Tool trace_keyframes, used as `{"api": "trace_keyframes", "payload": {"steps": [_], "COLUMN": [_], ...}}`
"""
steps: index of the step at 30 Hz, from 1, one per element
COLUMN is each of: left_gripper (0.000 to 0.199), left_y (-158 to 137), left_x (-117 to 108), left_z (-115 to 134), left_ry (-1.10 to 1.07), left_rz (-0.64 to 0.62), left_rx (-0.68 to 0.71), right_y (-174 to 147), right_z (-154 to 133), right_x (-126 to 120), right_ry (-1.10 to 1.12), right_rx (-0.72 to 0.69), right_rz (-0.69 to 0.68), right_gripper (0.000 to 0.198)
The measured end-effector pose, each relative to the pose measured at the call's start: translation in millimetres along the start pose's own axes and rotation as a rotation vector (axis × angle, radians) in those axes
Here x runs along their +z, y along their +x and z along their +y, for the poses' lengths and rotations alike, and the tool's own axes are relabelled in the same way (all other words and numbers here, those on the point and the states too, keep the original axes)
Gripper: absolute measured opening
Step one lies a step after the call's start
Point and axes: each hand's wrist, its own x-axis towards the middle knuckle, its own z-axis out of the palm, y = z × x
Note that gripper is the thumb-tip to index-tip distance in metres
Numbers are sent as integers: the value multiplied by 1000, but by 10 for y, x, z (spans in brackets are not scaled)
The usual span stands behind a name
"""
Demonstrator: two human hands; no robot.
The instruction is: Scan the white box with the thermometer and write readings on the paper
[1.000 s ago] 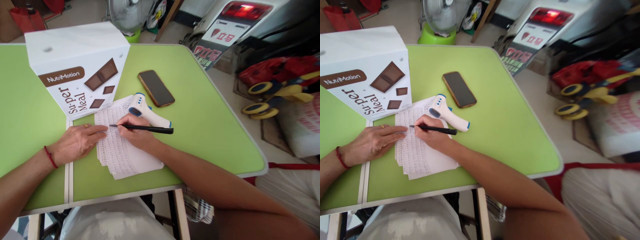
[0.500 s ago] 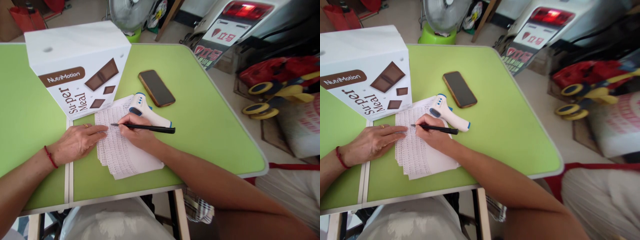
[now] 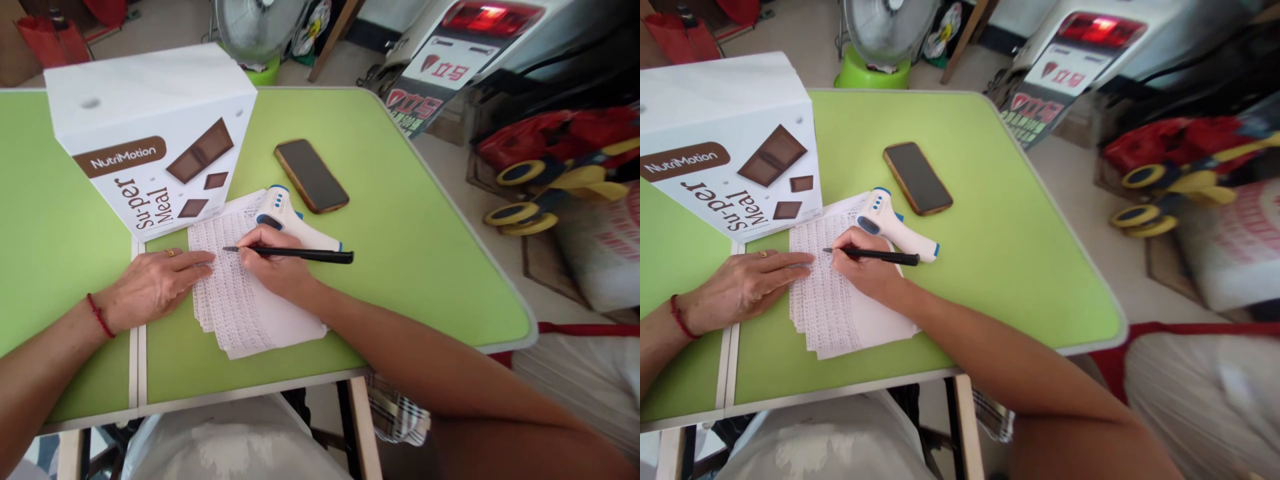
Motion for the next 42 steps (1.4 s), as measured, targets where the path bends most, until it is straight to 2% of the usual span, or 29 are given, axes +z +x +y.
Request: {"api": "trace_keyframes", "payload": {"steps": [5, 10, 15, 19, 24, 42], "left_gripper": [31, 30, 31, 31, 31, 32], "left_y": [7, -3, 0, -1, -3, 9], "left_x": [-7, 3, 1, -9, -5, -6], "left_z": [1, -9, -5, 0, -2, 0], "left_ry": [-7, -11, -2, 4, 10, 2], "left_rz": [8, 10, 9, 3, -6, -6], "left_rx": [5, -2, -1, 0, -7, 0], "right_y": [0, 0, -1, -6, -15, -13], "right_z": [7, 2, 9, 7, 12, 4], "right_x": [2, -3, -8, -5, -2, -23], "right_ry": [-6, -8, -15, -5, 51, -4], "right_rx": [-11, -14, -12, -26, -44, -30], "right_rz": [-31, 16, -18, 10, -49, -119], "right_gripper": [6, 6, 5, 7, 7, 5]}}
